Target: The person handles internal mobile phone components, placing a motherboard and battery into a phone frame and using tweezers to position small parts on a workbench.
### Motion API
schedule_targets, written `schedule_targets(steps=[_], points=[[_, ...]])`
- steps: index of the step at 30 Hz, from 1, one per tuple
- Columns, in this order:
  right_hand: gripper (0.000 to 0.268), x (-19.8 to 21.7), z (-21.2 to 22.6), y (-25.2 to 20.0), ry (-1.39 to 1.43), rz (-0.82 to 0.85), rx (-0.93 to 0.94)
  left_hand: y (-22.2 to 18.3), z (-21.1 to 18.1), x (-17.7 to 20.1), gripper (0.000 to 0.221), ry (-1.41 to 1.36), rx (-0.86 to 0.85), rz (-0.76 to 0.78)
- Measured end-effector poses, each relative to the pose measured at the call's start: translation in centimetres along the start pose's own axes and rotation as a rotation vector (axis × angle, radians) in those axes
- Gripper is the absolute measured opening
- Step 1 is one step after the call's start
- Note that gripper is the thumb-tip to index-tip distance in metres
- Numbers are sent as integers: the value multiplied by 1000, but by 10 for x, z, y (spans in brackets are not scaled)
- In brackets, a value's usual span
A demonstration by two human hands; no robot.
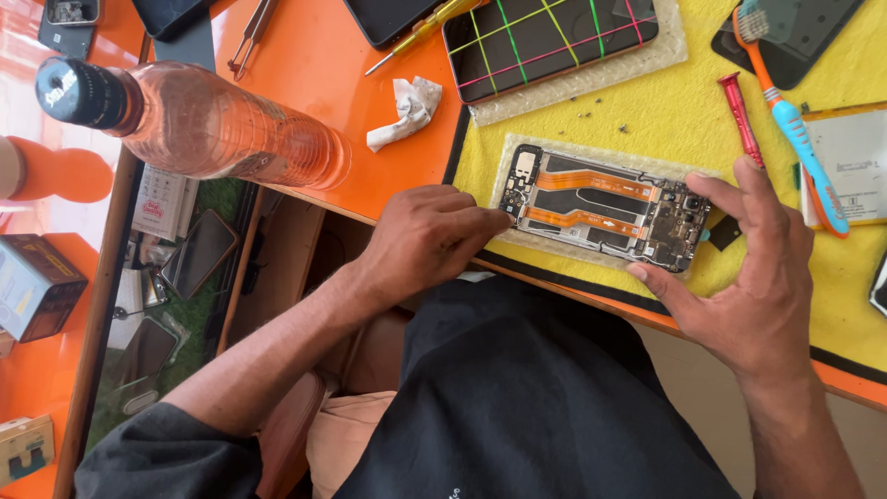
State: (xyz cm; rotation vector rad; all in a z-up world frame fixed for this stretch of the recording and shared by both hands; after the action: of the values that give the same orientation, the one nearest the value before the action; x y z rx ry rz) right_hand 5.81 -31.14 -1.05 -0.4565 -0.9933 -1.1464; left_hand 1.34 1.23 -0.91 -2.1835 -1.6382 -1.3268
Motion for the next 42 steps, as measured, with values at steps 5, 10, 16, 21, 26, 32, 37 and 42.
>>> schedule_targets(steps=[5,10,16,21,26,32,37,42], points=[[115,1,3,0,3,-6,5,-3,-1,-2,23,221,-155,115],[115,1,5,0,1,-12,7,-8,-13,-15,28,423,-170,110],[115,1,4,-1,-9,-7,8,-9,-20,-12,29,408,-116,34],[112,3,7,2,6,-1,-11,-7,-20,-14,12,322,61,-110],[106,9,18,10,4,36,2,-2,-13,3,30,5,278,-71],[105,10,30,16,-69,29,-1,8,1,11,37,-85,294,59],[104,9,28,17,63,7,-117,15,13,17,64,-177,328,133],[111,4,35,11,-188,-86,-90,31,25,26,87,-205,294,252]])
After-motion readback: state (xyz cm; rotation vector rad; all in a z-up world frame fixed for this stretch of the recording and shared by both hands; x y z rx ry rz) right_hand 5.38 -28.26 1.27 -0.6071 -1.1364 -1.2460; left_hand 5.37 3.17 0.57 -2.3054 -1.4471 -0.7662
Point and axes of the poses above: each hand's wrist, its own y-axis towards the middle knuckle, its own x-axis out of the back of the hand, z = x × y, the point moved 1 cm from there along y, towards the middle knuckle, and after that the axes turned 8 degrees about -x, right-handed, at the moved point
